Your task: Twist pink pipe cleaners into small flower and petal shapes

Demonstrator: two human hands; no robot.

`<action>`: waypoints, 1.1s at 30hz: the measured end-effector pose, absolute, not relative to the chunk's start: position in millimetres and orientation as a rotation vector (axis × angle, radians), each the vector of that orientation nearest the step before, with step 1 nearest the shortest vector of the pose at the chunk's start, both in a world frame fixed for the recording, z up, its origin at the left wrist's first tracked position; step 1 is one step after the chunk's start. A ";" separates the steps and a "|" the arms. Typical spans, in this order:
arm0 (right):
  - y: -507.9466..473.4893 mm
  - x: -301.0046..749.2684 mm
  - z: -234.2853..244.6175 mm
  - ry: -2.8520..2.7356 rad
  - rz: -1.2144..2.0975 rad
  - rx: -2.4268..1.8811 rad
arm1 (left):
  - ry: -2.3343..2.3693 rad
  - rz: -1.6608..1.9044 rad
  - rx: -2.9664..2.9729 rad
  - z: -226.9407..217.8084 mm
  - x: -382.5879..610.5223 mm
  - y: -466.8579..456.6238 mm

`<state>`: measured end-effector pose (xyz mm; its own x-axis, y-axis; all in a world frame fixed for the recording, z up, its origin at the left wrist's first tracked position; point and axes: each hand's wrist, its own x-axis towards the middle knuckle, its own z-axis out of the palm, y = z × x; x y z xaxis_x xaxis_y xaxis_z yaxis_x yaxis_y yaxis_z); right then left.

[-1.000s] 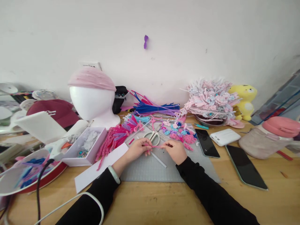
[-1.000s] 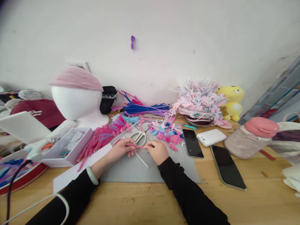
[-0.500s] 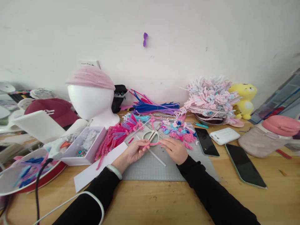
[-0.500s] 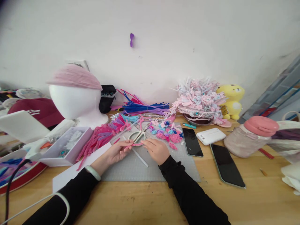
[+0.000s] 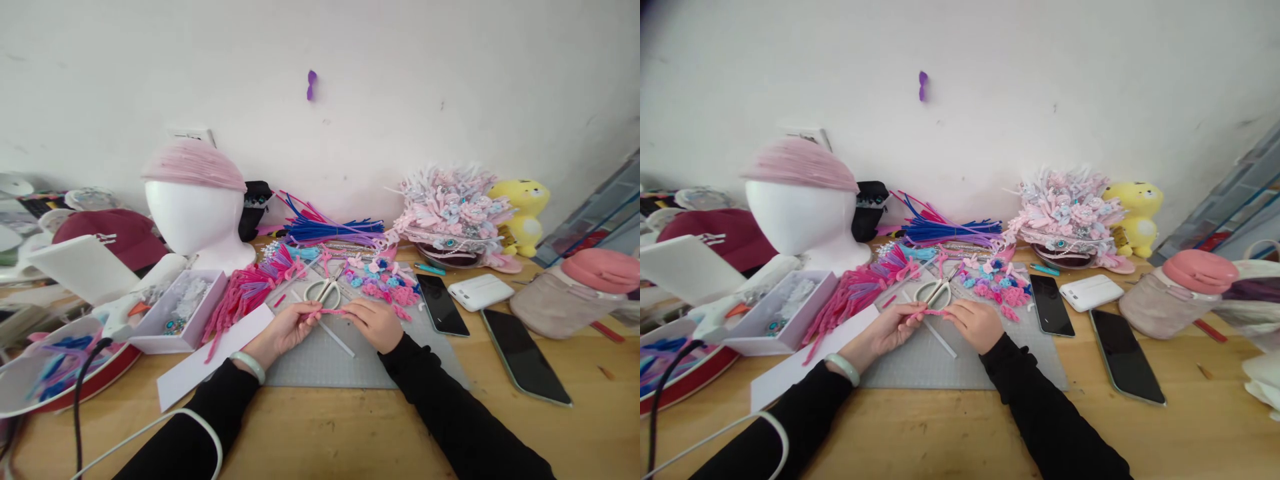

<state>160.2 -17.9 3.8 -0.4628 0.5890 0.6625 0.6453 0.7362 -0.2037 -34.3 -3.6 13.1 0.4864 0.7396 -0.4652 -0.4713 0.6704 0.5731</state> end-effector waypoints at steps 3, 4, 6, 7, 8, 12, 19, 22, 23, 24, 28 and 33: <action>-17.8 160.4 3.0 -2.194 -0.107 -0.916 | 0.750 0.759 0.420 13.2 -34.1 -3.8; -17.8 160.7 2.9 -2.200 -0.110 -0.906 | 0.753 0.757 0.420 13.5 -34.2 -3.9; -18.2 161.8 2.9 -2.216 -0.110 -0.879 | 0.763 0.732 0.406 14.1 -34.4 -4.4; -18.6 162.4 3.2 -2.225 -0.098 -0.870 | 0.768 0.710 0.398 14.3 -34.4 -4.7; -19.1 162.8 3.6 -2.234 -0.071 -0.864 | 0.773 0.688 0.394 14.4 -34.3 -5.1; -21.6 161.4 6.5 -2.190 0.234 -0.930 | 0.799 0.682 0.479 13.9 -32.2 -7.1; -20.8 147.9 10.2 -1.428 1.168 -1.205 | 0.867 0.891 1.138 13.3 -25.1 -10.1; -18.5 144.3 10.8 -1.047 1.468 -1.134 | 0.946 0.955 1.442 10.4 -26.0 -14.0; -18.0 143.6 10.9 -0.910 1.584 -1.087 | 0.982 0.977 1.555 9.2 -27.2 -15.6; -17.7 143.3 11.0 -0.774 1.712 -1.036 | 1.025 0.999 1.675 7.8 -28.7 -17.3; -17.2 144.1 9.5 -0.448 2.085 -0.869 | 1.155 1.041 2.070 1.8 -34.3 -20.5; -13.8 147.6 5.5 -0.941 1.783 -1.132 | 1.166 1.027 1.867 -1.6 -31.9 -18.4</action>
